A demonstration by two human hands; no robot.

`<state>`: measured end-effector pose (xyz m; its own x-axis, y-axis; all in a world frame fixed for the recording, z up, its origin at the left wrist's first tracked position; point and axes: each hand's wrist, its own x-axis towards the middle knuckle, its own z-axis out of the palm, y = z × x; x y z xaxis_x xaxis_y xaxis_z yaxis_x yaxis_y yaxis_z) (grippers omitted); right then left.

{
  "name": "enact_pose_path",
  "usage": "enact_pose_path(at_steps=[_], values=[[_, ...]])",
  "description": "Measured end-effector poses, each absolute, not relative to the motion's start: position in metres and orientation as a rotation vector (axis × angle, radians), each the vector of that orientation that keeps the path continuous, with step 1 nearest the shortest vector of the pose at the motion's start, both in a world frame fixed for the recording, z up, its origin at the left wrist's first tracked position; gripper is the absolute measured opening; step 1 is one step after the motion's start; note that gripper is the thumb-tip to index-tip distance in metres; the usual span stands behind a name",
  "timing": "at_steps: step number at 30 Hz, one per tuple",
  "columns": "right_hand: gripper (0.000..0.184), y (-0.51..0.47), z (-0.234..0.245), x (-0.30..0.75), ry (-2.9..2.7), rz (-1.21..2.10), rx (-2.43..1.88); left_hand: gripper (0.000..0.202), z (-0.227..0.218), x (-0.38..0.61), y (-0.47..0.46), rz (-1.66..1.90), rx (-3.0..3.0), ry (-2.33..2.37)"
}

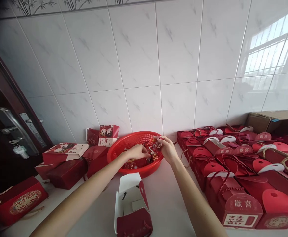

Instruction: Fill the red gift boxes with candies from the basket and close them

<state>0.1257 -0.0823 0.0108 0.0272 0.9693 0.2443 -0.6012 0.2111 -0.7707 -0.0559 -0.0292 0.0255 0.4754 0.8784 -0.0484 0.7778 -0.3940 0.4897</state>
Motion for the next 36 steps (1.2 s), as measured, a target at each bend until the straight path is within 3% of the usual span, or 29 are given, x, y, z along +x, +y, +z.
enact_pose_path(at_steps=[5, 10, 17, 22, 27, 36], values=[[0.025, -0.081, 0.009, 0.123, -0.896, 1.295, -0.535, 0.030, 0.017, -0.031, -0.024, 0.194, 2.300, 1.429], [0.027, -0.074, 0.005, 0.123, -0.872, 1.277, -0.515, 0.019, 0.016, -0.030, -0.023, 0.343, 2.305, 1.415], [0.021, -0.075, 0.004, 0.123, -0.888, 1.245, -0.513, 0.041, 0.001, -0.031, -0.019, 0.301, 2.319, 1.284], [0.024, -0.076, 0.004, 0.123, -0.881, 1.246, -0.523, 0.032, -0.005, -0.026, -0.020, 0.363, 2.261, 1.224], [0.022, -0.077, 0.009, 0.125, -0.854, 1.267, -0.523, 0.006, 0.019, -0.033, -0.025, 0.642, 2.156, 1.112], [0.020, -0.119, 0.059, 0.112, -1.067, 1.291, -0.559, 0.026, 0.057, -0.087, -0.095, 1.083, 1.931, 0.810]])
